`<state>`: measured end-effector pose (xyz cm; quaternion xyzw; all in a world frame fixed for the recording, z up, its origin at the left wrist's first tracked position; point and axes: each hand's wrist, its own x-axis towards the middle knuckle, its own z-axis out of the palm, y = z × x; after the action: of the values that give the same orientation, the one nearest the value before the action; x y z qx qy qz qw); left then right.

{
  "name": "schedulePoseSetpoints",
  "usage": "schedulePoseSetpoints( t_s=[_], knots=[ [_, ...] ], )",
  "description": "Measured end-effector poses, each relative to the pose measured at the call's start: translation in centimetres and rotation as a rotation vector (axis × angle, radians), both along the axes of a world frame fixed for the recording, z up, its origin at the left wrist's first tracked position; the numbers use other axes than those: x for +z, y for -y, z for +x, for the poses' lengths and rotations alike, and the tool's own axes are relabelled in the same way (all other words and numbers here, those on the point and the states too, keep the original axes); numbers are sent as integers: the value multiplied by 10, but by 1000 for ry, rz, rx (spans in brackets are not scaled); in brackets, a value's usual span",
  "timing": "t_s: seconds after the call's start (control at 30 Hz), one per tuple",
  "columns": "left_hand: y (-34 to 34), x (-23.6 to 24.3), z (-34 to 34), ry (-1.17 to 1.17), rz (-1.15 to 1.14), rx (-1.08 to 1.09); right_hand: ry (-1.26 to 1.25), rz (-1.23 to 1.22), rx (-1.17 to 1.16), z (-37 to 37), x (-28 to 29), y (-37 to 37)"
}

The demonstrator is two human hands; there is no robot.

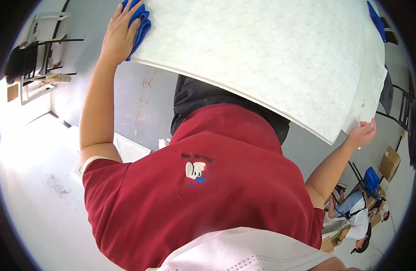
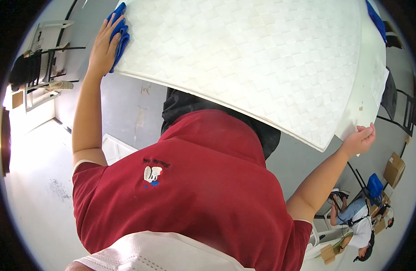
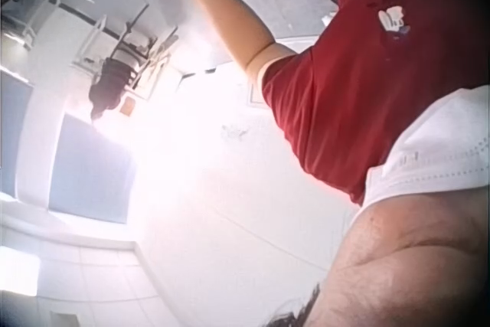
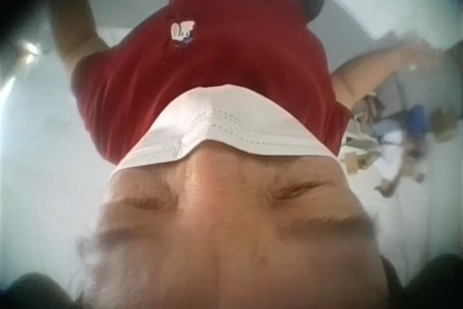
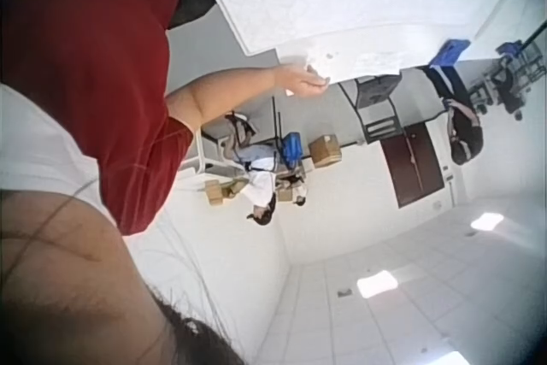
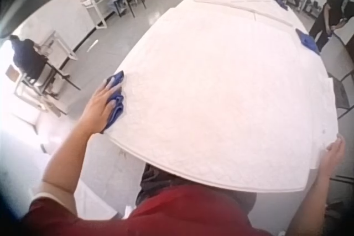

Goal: Wipe and clean a white textured board using a blue microfiber cloth.

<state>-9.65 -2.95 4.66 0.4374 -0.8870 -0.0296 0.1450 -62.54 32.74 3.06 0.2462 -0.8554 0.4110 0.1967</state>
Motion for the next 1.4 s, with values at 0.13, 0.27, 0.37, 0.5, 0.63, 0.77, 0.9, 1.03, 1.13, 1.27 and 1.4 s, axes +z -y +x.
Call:
schedulePoseSetpoints(
  t_s=[0.13,0.27,0.37,0.5,0.63,0.77,0.9,1.03,1.13,1.27,1.4],
  knots=[
    [-8,2,2,-196,45,60,-23,18,27,-2,-2,-2],
    [-28,21,-9,-428,430,64,-3,1,29,-3,-3,-1],
    [-58,29,-50,-349,438,-163,8,-9,40,0,-2,1],
    [-81,23,-87,202,2,-291,6,-20,37,2,-2,0],
    [-81,21,-92,176,58,-244,36,-42,63,3,-3,2],
    [-81,22,-96,199,82,-237,73,-62,42,8,2,5],
    [-80,24,-100,213,98,-253,98,-79,39,1,2,0],
    [-78,27,-109,147,120,-279,80,-66,38,6,0,5],
    [-76,28,-128,65,177,-362,63,-56,9,14,6,7],
    [-81,32,-168,-145,351,-567,90,-109,22,14,7,7],
    [-104,39,-218,-115,376,-809,90,-126,32,15,5,7]
  ],
)
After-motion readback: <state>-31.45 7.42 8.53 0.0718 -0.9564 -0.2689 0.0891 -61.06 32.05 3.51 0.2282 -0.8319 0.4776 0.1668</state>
